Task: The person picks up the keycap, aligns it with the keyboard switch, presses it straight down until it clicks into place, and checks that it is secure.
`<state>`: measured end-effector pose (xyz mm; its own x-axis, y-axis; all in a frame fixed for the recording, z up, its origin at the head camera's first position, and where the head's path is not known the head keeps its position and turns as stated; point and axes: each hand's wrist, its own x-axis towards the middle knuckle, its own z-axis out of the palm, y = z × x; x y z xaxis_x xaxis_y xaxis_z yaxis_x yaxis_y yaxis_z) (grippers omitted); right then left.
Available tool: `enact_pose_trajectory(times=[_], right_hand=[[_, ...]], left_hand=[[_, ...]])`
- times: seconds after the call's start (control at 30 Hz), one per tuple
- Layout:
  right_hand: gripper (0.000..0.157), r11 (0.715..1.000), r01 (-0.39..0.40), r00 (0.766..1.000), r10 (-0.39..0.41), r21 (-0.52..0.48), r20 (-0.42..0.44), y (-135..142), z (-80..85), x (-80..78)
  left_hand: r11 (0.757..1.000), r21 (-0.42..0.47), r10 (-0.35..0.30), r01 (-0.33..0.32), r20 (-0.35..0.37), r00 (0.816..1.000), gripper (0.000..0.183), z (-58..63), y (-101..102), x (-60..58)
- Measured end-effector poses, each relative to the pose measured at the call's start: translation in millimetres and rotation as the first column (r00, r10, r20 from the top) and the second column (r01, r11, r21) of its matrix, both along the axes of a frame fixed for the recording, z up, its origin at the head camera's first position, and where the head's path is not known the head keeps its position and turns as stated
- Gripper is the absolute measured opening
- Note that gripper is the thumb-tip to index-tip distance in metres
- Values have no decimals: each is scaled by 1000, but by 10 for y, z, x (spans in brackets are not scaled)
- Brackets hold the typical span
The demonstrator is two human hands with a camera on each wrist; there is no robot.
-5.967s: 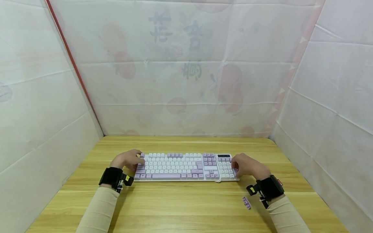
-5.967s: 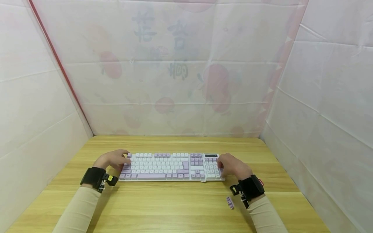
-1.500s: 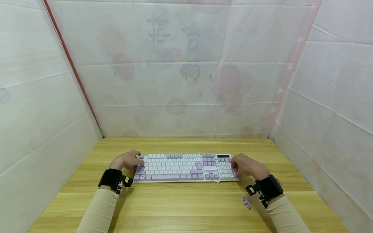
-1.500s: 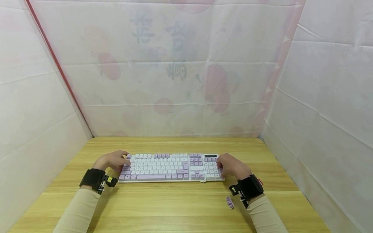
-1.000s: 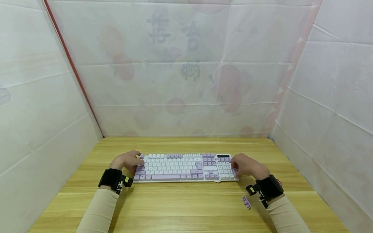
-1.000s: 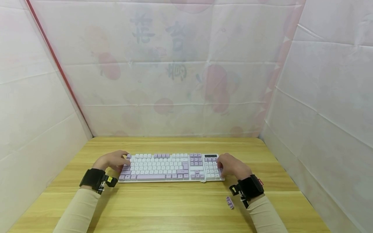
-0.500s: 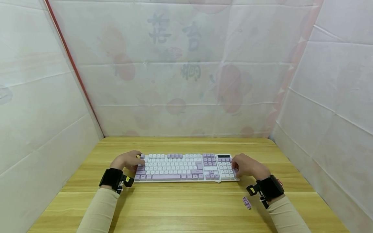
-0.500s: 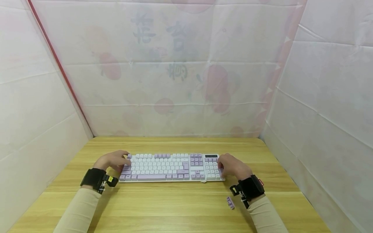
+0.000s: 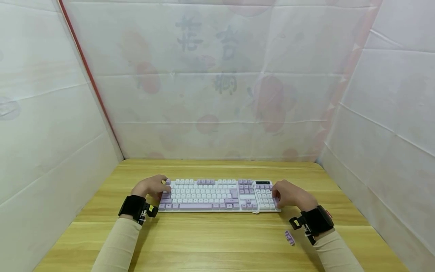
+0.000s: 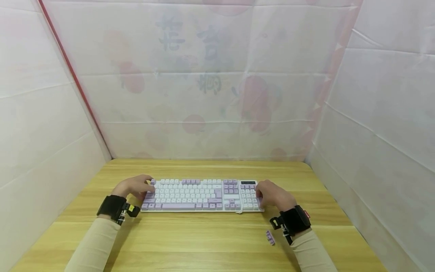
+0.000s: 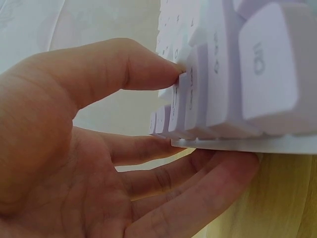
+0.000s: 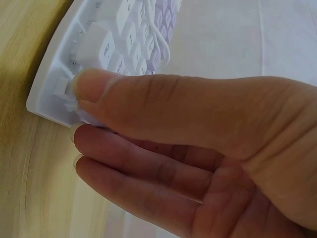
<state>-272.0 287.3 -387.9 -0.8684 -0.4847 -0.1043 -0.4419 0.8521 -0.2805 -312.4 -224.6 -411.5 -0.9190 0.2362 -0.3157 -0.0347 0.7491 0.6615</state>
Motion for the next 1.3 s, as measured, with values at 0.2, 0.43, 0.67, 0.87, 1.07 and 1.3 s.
enact_pose_trajectory(times=[0.2,0.43,0.67,0.87,1.07,1.3], right_hand=[[22,1000,-7,1000,7,-3,-3,19,10,7],[21,1000,-15,1000,15,-6,-16,31,19,11],[21,1000,-1,1000,1,-16,-1,54,-56,23],[21,1000,2,1000,-2,-6,-4,42,-57,9],[22,999,-35,999,35,-7,-30,29,-44,-34],[22,1000,4,1000,-4,1,-17,26,-53,-26]], left_hand=[[1000,7,-6,6,-2,1000,71,23,11,-29],[1000,-2,-16,16,-8,1000,73,38,23,-45],[1000,-4,-2,2,6,1000,73,9,39,-3],[1000,-4,-8,8,-3,1000,73,-25,31,-9],[1000,5,6,-6,2,1000,73,-24,3,-20],[1000,9,12,-12,-1,1000,73,-47,-7,10]])
